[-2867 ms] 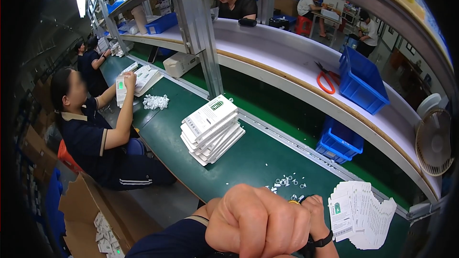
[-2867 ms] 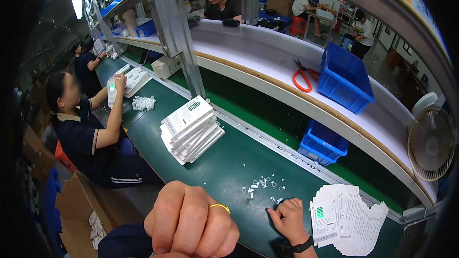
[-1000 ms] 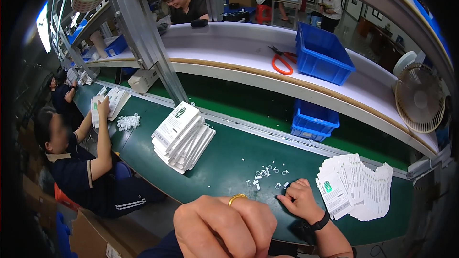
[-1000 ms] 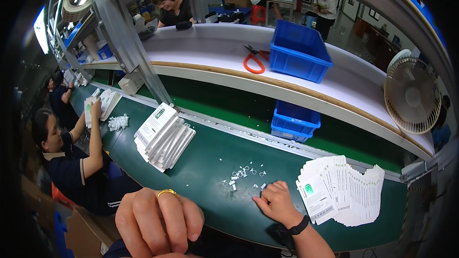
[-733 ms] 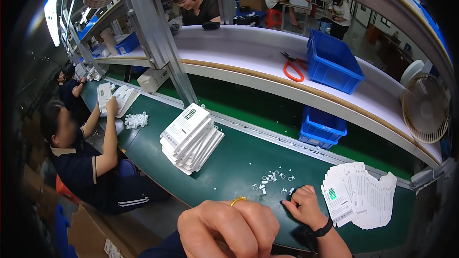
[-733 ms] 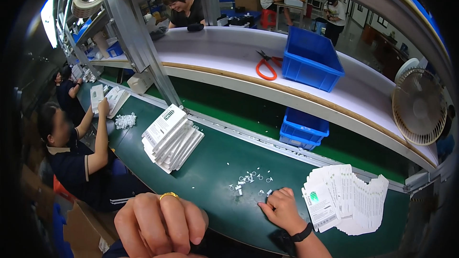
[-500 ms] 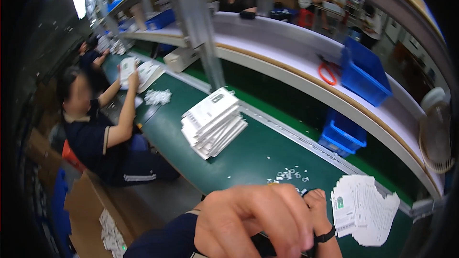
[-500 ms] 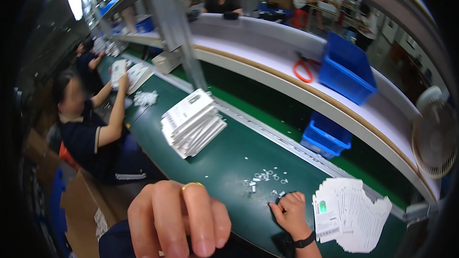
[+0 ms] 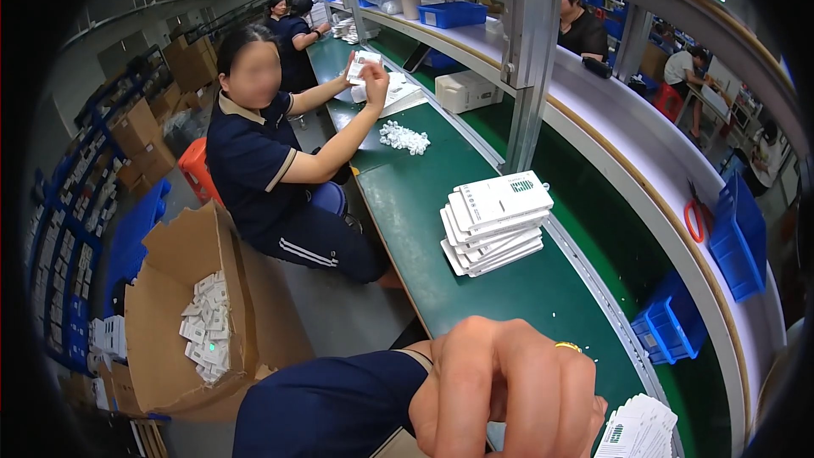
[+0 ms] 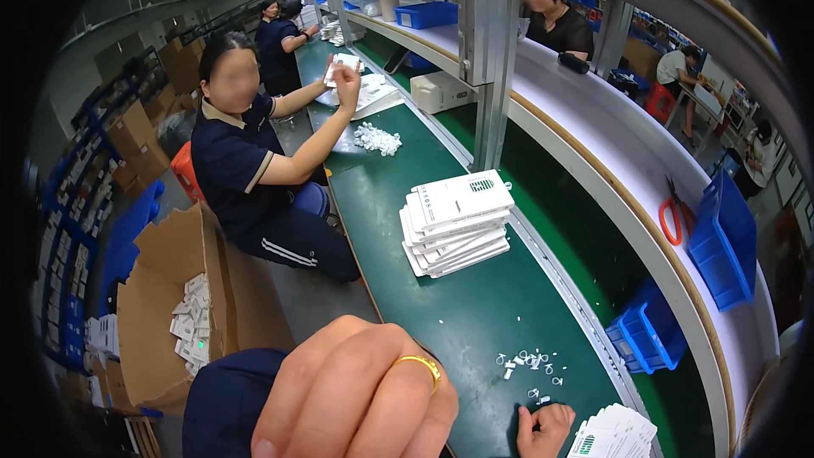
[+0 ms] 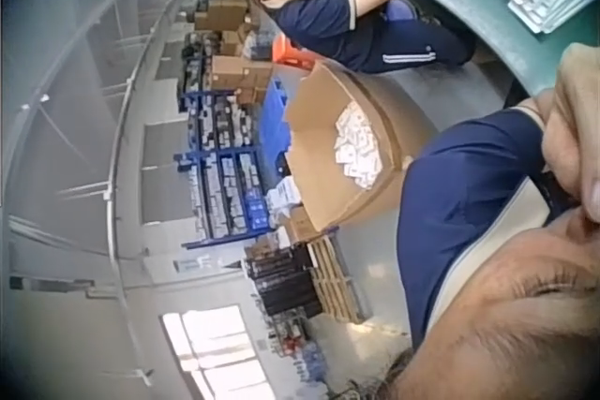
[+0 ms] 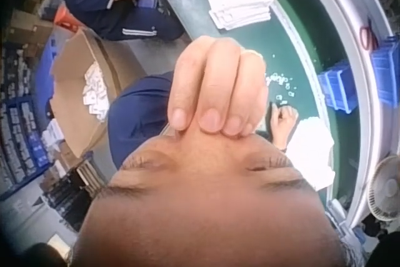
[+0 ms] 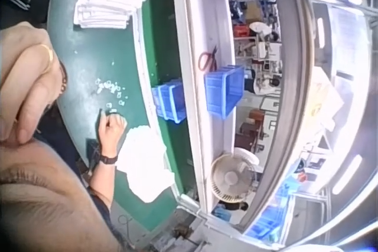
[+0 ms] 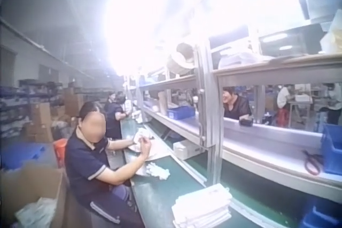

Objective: Packing small white electronic components and cards into a plastic bag at an assembly line.

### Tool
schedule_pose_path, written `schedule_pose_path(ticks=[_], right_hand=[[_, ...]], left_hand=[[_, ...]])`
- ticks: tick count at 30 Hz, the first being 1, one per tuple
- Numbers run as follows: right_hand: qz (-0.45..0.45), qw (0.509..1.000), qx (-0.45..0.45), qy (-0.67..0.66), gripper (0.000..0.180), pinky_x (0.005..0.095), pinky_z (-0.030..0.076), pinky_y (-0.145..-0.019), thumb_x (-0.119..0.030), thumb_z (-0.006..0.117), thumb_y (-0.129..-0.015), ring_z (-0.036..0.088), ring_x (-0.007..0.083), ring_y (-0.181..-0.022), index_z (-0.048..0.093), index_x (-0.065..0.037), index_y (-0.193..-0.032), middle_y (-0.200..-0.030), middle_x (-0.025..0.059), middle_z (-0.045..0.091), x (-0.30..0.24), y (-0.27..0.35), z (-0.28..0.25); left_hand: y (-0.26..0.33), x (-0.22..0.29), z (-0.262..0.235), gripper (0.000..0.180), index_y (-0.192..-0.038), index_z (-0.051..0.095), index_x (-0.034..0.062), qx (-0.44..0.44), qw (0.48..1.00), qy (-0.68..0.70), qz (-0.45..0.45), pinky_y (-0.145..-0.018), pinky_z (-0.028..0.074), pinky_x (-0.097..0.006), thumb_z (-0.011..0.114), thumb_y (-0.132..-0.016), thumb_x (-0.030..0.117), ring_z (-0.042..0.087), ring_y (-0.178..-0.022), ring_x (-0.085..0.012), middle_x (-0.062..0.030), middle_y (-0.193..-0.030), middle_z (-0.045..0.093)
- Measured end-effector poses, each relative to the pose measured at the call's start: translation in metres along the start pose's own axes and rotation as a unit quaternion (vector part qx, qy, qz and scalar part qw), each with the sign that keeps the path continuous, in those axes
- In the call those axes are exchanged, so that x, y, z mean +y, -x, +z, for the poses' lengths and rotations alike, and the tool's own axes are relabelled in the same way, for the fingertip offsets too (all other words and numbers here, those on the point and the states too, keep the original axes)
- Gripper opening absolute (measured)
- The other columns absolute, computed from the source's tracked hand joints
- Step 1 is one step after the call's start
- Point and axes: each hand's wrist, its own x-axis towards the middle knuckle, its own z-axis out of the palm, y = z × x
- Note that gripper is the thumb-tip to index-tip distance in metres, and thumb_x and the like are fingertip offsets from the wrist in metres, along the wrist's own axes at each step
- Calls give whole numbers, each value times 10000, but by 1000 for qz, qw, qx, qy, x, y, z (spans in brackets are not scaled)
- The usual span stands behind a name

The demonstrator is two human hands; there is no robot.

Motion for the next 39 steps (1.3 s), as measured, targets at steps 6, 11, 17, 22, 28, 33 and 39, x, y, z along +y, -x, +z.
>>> schedule_pose_path(ticks=[6, 11, 17, 22, 28, 33, 39], right_hand=[[2, 1000, 6, 6, 306, 441, 386, -680, -144, 691, -818, 498, 355, -680, 501, -26, -610, -643, 145, 492, -1, -2, -4], [6, 1000, 0, 1, 318, 438, 382, -673, -145, 692, -818, 492, 348, -661, 489, -30, -602, -629, 140, 483, -2, -2, -1], [6, 1000, 5, -5, 320, 434, 380, -671, -143, 698, -815, 488, 340, -664, 488, -31, -600, -628, 135, 479, -3, 0, -3], [18, 1000, 8, 9, 312, 434, 385, -681, -149, 702, -812, 490, 344, -690, 496, -32, -609, -645, 136, 484, -2, 1, -5], [9, 1000, -1, -16, 312, 435, 388, -693, -157, 698, -817, 492, 348, -701, 497, -29, -615, -656, 142, 485, -7, -4, -3], [19, 1000, 0, 9, 313, 436, 388, -694, -157, 699, -817, 492, 346, -701, 498, -31, -614, -656, 139, 487, -13, -6, -9], [14, 1000, 8, -5, 303, 435, 390, -689, -141, 704, -811, 496, 342, -700, 501, -33, -614, -650, 135, 487, -3, -1, -3]], left_hand=[[-10, 0, -16, 32, -876, 686, 61, -96, 995, 18, -11, -781, 535, -317, 687, -846, 52, 543, -919, -227, -102, -957, 576], [-13, 5, -27, 16, -880, 678, 74, -112, 993, 27, -7, -759, 510, -304, 666, -870, 71, 529, -901, -206, -86, -955, 553], [-8, 27, -6, 22, -886, 678, 74, -16, 992, -41, -120, -792, 502, -308, 659, -875, 74, 543, -921, -212, -84, -966, 562], [-13, -2, -15, 65, -918, 687, 63, -61, 998, 22, -17, -825, 502, -309, 673, -854, 58, 576, -969, -237, -105, -995, 606], [-9, 18, -1, 101, -935, 693, 63, -56, 995, -18, -78, -826, 496, -316, 684, -838, 38, 581, -966, -242, -116, -997, 625], [-10, 6, -22, 94, -921, 699, 77, -95, 995, 17, -29, -795, 486, -304, 704, -830, 54, 549, -959, -212, -90, -999, 595], [-4, 4, -15, 109, -907, 700, 92, -60, 998, 1, -31, -761, 471, -282, 735, -808, 61, 513, -907, -179, -62, -968, 541]])
